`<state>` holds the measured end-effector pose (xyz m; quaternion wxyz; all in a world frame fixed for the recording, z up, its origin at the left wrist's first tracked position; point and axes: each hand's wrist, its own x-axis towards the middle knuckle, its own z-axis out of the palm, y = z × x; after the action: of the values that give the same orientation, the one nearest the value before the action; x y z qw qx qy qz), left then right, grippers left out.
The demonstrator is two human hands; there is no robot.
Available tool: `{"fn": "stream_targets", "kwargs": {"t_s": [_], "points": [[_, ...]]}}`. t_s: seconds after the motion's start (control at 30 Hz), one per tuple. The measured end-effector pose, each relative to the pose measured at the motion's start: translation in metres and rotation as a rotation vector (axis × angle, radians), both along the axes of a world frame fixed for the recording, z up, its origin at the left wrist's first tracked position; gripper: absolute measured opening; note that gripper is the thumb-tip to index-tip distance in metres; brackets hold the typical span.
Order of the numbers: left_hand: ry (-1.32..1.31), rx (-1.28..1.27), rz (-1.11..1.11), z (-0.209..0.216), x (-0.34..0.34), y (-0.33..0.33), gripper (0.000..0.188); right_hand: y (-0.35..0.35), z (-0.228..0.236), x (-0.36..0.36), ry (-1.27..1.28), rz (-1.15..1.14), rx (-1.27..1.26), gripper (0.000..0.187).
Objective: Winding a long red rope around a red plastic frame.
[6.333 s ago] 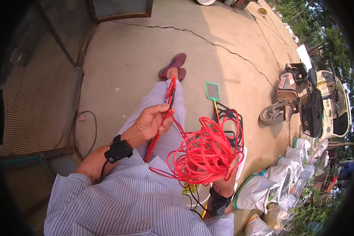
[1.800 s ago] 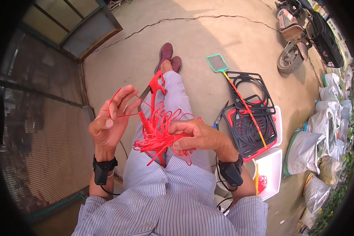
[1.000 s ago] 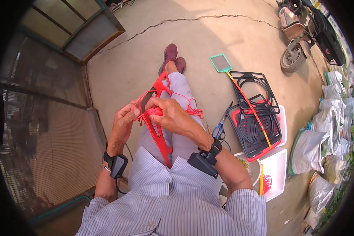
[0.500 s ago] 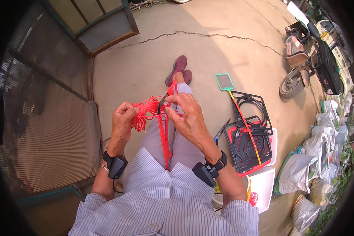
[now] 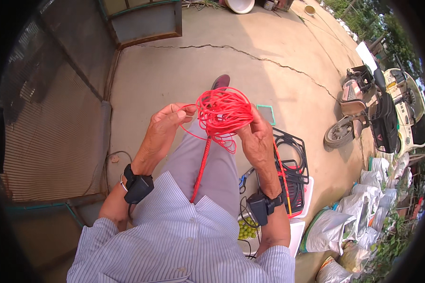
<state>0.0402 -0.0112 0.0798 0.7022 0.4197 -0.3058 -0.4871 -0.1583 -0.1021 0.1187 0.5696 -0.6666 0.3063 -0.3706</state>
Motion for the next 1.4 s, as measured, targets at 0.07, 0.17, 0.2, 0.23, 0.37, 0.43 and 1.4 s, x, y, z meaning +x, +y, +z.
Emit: {"fn": "stream_targets", "kwargs": {"t_s": [0.07,0.17,0.2,0.23,0.37,0.43,1.4], "points": [[-0.028,0.021,-0.022,0.000,-0.007,-0.005,0.019,-0.023,-0.002,-0.049,-0.418,-0.078,0.176,0.029],[-0.063,0.037,-0.040,-0.003,-0.010,-0.003,0.026,-0.052,0.008,-0.117,-0.843,-0.073,0.408,0.014],[-0.065,0.027,-0.060,-0.005,-0.011,-0.003,0.029,-0.061,0.003,-0.150,-0.916,-0.105,0.422,0.013],[-0.051,0.024,-0.051,-0.008,-0.011,-0.001,0.029,-0.067,-0.003,-0.179,-0.885,-0.211,0.375,0.012],[-0.008,0.118,0.077,-0.036,-0.008,0.007,0.027,-0.073,-0.033,-0.273,-0.914,-0.431,0.493,0.018],[0.018,0.181,0.075,-0.054,-0.014,0.010,0.027,-0.069,-0.061,-0.311,-0.740,-0.545,0.393,0.025],[0.545,0.228,-0.502,-0.055,-0.079,-0.001,0.034,0.042,-0.079,-0.118,-0.148,-0.256,0.713,0.026]]}}
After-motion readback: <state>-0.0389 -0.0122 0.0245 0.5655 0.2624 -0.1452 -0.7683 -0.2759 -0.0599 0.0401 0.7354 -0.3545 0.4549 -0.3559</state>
